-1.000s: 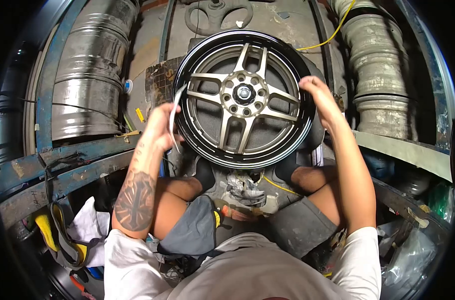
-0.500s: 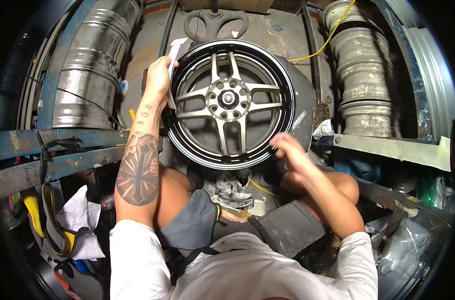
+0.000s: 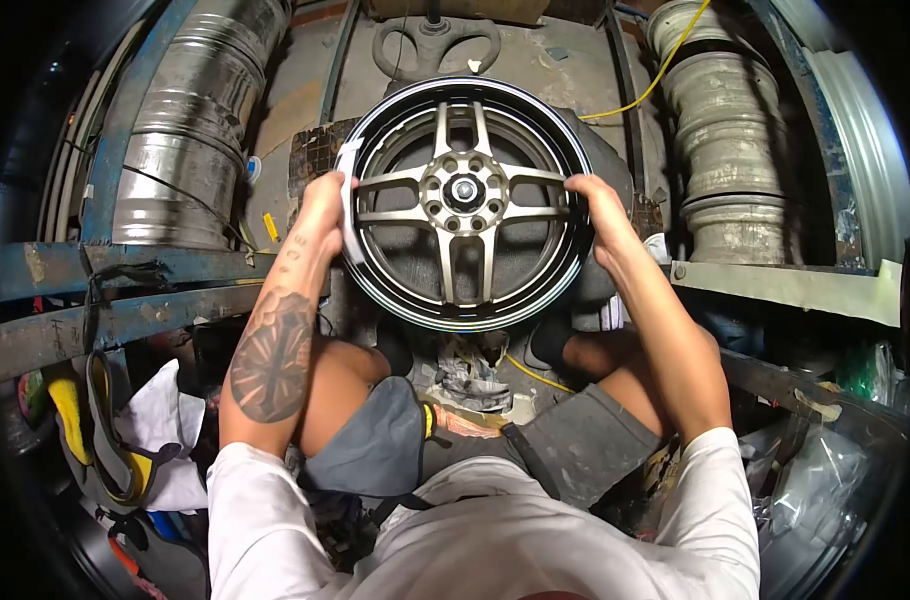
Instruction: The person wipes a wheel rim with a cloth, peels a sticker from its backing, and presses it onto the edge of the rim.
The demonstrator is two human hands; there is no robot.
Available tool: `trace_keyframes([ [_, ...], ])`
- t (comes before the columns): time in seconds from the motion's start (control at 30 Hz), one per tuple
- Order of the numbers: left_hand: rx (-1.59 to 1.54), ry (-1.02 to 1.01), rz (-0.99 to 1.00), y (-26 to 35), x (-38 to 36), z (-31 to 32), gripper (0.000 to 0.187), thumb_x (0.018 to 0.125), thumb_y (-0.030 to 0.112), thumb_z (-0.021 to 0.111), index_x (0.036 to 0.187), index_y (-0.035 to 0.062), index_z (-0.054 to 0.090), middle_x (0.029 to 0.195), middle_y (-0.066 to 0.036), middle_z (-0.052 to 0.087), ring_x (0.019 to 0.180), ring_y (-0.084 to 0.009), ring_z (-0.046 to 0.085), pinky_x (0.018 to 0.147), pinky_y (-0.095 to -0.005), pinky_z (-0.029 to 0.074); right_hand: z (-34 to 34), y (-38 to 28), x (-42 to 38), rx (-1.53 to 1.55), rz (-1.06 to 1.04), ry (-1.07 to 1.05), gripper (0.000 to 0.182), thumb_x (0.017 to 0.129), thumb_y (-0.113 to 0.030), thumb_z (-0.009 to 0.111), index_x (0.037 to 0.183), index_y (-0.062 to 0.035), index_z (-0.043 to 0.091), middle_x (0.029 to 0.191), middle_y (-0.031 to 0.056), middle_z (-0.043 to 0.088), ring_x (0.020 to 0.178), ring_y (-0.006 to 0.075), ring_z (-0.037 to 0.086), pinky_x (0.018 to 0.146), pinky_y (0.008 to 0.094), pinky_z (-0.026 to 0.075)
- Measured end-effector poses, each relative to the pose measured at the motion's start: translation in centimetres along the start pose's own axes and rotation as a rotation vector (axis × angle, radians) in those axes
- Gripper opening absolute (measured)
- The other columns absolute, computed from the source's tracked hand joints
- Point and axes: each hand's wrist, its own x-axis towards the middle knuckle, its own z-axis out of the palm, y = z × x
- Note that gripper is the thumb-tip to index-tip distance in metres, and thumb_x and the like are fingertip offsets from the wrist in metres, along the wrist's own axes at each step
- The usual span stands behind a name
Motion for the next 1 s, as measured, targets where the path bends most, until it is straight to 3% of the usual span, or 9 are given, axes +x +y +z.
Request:
trace_keyframes([
  [0.2, 0.098, -0.028, 0.524, 5.6, 3.1, 4.0, 0.027, 0.093, 0.021, 0.046, 0.090, 0.0018, 0.065, 0.083, -0.008, 0.062, 0.077, -0.0183, 0.055, 0.072, -0.0326, 0.043, -2.6, 1.3, -9.2, -0.065, 0.270, -0.236, 0.013, 0.086, -0.026, 0.065, 0.094, -0.0163, 0.063, 0.094, -0.0036, 0.057, 0.093, 0.0102, 0.048, 0.084, 0.0327, 0.039],
  [0.33, 0.097, 0.019, 0.583, 6.9, 2.5, 4.9, 0.027, 0.092, 0.021, 0.050, 0.088, 0.0011, 0.067, 0.081, -0.006, 0.061, 0.074, -0.0149, 0.051, 0.070, -0.0309, 0.039, -4.5, 1.3, -7.4, -0.210, 0.343, -0.367, 0.017, 0.087, -0.033, 0.065, 0.098, -0.0203, 0.062, 0.100, -0.0059, 0.058, 0.095, 0.0091, 0.046, 0.085, 0.0347, 0.038],
  [0.4, 0.150, 0.076, 0.544, 6.5, 1.6, 2.7, 0.025, 0.090, 0.023, 0.051, 0.085, 0.0036, 0.067, 0.075, -0.004, 0.057, 0.070, -0.0147, 0.048, 0.068, -0.0306, 0.037, -4.6, 0.6, -4.8, -0.159, 0.170, -0.190, 0.021, 0.086, -0.035, 0.064, 0.100, -0.0202, 0.063, 0.101, -0.0043, 0.059, 0.097, 0.0108, 0.049, 0.088, 0.0375, 0.038],
  [0.47, 0.140, 0.052, 0.243, 5.3, 2.7, -1.2, 0.022, 0.088, 0.025, 0.052, 0.078, 0.0100, 0.064, 0.069, 0.000, 0.054, 0.065, -0.0161, 0.047, 0.066, -0.0338, 0.039, -3.6, -1.9, -2.8, -0.058, 0.274, -0.107, 0.024, 0.087, -0.031, 0.064, 0.105, -0.0158, 0.064, 0.101, 0.0000, 0.061, 0.094, 0.0131, 0.055, 0.087, 0.0364, 0.042],
  [0.57, 0.118, -0.068, -0.098, 4.1, 0.2, -2.9, 0.017, 0.087, 0.028, 0.053, 0.074, 0.0175, 0.057, 0.069, 0.002, 0.055, 0.060, -0.0184, 0.049, 0.060, -0.0427, 0.046, -2.1, -1.2, 0.6, -0.176, 0.044, -0.168, 0.023, 0.087, -0.032, 0.066, 0.104, -0.0159, 0.066, 0.100, -0.0016, 0.061, 0.097, 0.0116, 0.052, 0.088, 0.0317, 0.038],
  [0.6, 0.128, -0.132, -0.177, 3.1, 1.6, -3.7, 0.019, 0.090, 0.031, 0.052, 0.079, 0.0180, 0.060, 0.078, 0.002, 0.061, 0.074, -0.0182, 0.059, 0.066, -0.0475, 0.051, -1.9, -1.3, 1.5, -0.162, 0.043, -0.160, 0.024, 0.087, -0.032, 0.065, 0.104, -0.0152, 0.067, 0.102, -0.0011, 0.061, 0.098, 0.0117, 0.052, 0.089, 0.0315, 0.038],
  [0.7, -0.174, -0.134, -0.080, 1.2, 2.2, -1.0, 0.021, 0.092, 0.024, 0.051, 0.085, 0.0087, 0.063, 0.087, -0.011, 0.067, 0.078, -0.0278, 0.062, 0.078, -0.0487, 0.053, -0.7, -2.9, 1.3, -0.123, 0.037, -0.069, 0.022, 0.086, -0.030, 0.065, 0.099, -0.0115, 0.067, 0.099, 0.0012, 0.064, 0.092, 0.0134, 0.056, 0.083, 0.0303, 0.043],
  [0.83, -0.188, -0.089, -0.065, 3.0, 0.2, 0.5, 0.019, 0.091, 0.019, 0.049, 0.087, 0.0055, 0.062, 0.082, -0.013, 0.066, 0.074, -0.0284, 0.063, 0.074, -0.0469, 0.054, -0.4, -3.8, 2.6, 0.100, 0.170, -0.020, 0.029, 0.082, -0.032, 0.067, 0.089, -0.0040, 0.064, 0.090, 0.0086, 0.065, 0.080, 0.0181, 0.060, 0.075, 0.0327, 0.050],
  [1.0, -0.238, -0.178, 0.135, 6.2, -1.8, 1.3, 0.022, 0.094, 0.025, 0.049, 0.081, 0.0113, 0.060, 0.076, -0.007, 0.065, 0.069, -0.0249, 0.062, 0.068, -0.0431, 0.055, -1.3, -7.6, 0.9, 0.058, 0.131, -0.073, 0.030, 0.079, -0.047, 0.067, 0.079, -0.0173, 0.064, 0.078, -0.0044, 0.059, 0.078, 0.0137, 0.048, 0.070, 0.0313, 0.039],
])
